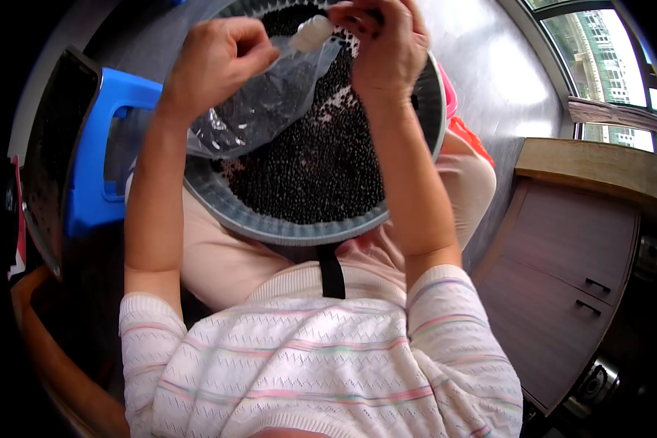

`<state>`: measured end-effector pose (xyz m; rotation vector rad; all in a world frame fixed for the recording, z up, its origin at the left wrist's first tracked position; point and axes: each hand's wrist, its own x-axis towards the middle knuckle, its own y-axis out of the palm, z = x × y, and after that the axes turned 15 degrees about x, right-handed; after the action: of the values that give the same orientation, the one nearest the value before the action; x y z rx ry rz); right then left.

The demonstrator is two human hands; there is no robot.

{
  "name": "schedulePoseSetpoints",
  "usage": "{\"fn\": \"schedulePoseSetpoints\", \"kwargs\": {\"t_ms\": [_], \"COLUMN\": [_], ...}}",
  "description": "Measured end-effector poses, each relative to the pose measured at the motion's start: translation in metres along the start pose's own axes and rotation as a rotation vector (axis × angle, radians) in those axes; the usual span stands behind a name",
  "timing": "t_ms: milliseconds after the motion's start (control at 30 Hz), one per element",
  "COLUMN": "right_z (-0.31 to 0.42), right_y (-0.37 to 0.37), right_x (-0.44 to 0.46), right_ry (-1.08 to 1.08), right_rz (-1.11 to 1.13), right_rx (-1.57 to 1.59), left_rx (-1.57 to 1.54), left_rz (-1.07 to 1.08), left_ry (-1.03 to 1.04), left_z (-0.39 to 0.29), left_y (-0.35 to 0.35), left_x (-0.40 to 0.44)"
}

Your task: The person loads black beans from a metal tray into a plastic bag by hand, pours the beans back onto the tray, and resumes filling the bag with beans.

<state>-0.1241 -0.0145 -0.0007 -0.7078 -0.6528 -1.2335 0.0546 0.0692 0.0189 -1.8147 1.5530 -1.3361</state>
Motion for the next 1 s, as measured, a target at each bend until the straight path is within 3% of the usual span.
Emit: {"fn": "schedulePoseSetpoints", "kwargs": {"t_ms": [67,133,200,267,367,500,667,800,933,1000], "right_z": [0.012,0.010,0.005,0.015,0.050,0.044,0.021,0.000,0.004,-0.013], "right_y": [-0.017,-0.035,-0.033,-0.018,0.023,0.040,-0.025,-0.063,-0.065,-0.064], "right_x": [-0.017,-0.053,-0.108,-0.131,-0.155,-0.185,-0.166,-0.153,-0.159,-0.163], "right_ry": [0.577,0.731,0.712,0.363,0.308,0.160,0.162,0.157,0.341,0.286], "right_rz": [-0.242,0.035,0.294,0.747,0.962,1.151,1.178,1.010,1.030,0.946], "right_rx": [0.702,0.444,0.178,-0.121,-0.109,-0.089,-0.257,-0.443,-0.514,-0.453], "left_rx": [-0.041,-0.049,-0.029,-0.025,-0.030,-0.055,-0.095,-0.088,-0.029,0.006], "left_rz": [0.000,-0.005,-0.001,0.012,0.016,0.073,0.096,0.134,0.012,-0.021], "left_ry": [-0.053,-0.077,-0.068,-0.080,-0.100,-0.161,-0.163,-0.218,-0.043,-0.018], "left_z": [-0.003,-0.004,-0.004,-0.006,-0.014,-0.017,-0.011,-0.013,0.002,0.008], "left_y": [-0.004,-0.006,-0.005,-0.005,-0.008,-0.013,-0.013,-0.017,0.006,0.009], "left_x": [0.000,0.002,0.004,0.005,0.007,0.006,0.005,0.007,-0.002,0.000]}}
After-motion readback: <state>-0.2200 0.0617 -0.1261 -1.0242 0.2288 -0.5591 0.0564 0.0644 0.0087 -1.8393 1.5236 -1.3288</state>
